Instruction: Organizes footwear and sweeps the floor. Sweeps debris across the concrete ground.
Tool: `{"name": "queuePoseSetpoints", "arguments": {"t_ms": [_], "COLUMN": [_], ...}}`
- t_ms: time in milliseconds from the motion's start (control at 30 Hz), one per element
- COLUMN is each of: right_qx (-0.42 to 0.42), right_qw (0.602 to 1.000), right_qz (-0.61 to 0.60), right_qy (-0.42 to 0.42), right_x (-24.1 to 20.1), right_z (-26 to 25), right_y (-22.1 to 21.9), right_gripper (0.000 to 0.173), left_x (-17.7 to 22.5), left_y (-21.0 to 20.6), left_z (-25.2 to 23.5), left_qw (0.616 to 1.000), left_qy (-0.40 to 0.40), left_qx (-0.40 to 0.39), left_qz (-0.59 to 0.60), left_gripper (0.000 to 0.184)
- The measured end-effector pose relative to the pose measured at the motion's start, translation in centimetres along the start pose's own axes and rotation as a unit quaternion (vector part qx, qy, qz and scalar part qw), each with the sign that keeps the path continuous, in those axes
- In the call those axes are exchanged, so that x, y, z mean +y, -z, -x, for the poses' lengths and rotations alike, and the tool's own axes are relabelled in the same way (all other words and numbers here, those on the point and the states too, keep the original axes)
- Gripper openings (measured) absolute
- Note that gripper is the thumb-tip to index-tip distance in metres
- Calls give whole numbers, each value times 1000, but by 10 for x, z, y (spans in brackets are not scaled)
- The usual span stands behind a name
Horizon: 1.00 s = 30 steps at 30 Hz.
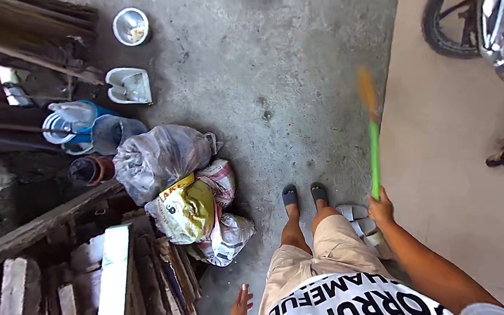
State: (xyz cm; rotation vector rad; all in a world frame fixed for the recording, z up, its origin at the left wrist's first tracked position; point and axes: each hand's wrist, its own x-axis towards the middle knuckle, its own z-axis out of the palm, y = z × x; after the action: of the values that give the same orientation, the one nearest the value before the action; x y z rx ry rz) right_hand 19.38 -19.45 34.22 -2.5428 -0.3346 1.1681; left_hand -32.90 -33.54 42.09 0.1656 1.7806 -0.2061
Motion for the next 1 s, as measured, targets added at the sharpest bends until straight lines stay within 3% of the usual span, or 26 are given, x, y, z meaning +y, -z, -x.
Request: {"name": "queuePoseSetpoints", "arguments": {"t_ms": [33, 100, 133, 233, 300, 367, 467, 567, 667, 733, 800, 900, 1000], "right_qx": [24, 44, 19, -174, -268, -330, -358, -387, -481, -527, -562, -620, -671], "right_qw": [997, 971, 958, 949, 953, 944, 915, 872, 808, 735, 629, 436, 234], "right_qz": [-30, -131, -175, -170, -84, 0, 130, 190, 243, 338, 451, 576, 615], "right_qy": [-74, -193, -226, -202, -111, -24, 135, 231, 240, 261, 292, 306, 340], "right_x": [-3, -18, -30, -91, -146, -190, -247, -259, -248, -230, -204, -139, -51], "right_z": [-3, -13, -18, -14, -3, -7, -12, 8, 44, 68, 90, 129, 170], "right_y": [5, -5, -15, -63, -89, -101, -99, -86, -71, -61, -60, -76, -111], "right_gripper": [60, 27, 11, 5, 18, 44, 61, 69, 73, 75, 75, 70, 59], "left_x": [-3, -4, -3, 7, 7, 2, -4, -15, -26, -39, -53, -81, -118], "left_y": [-7, -26, -36, -66, -88, -104, -136, -178, -222, -250, -274, -305, -342], "left_z": [0, 1, 3, 11, 25, 38, 54, 80, 104, 113, 118, 123, 116], "left_qw": [1000, 1000, 1000, 997, 994, 991, 982, 969, 964, 949, 934, 929, 926], "left_qy": [0, 0, -2, -11, -13, -2, -3, -15, -48, -54, -54, -33, -33], "left_qx": [-3, -17, -27, -36, -36, -37, -24, -20, -1, 25, 43, 35, 36], "left_qz": [6, 7, 8, 65, 107, 130, 186, 244, 263, 310, 350, 367, 375], "left_gripper": [63, 63, 63, 61, 61, 61, 61, 59, 54, 53, 53, 57, 56]}}
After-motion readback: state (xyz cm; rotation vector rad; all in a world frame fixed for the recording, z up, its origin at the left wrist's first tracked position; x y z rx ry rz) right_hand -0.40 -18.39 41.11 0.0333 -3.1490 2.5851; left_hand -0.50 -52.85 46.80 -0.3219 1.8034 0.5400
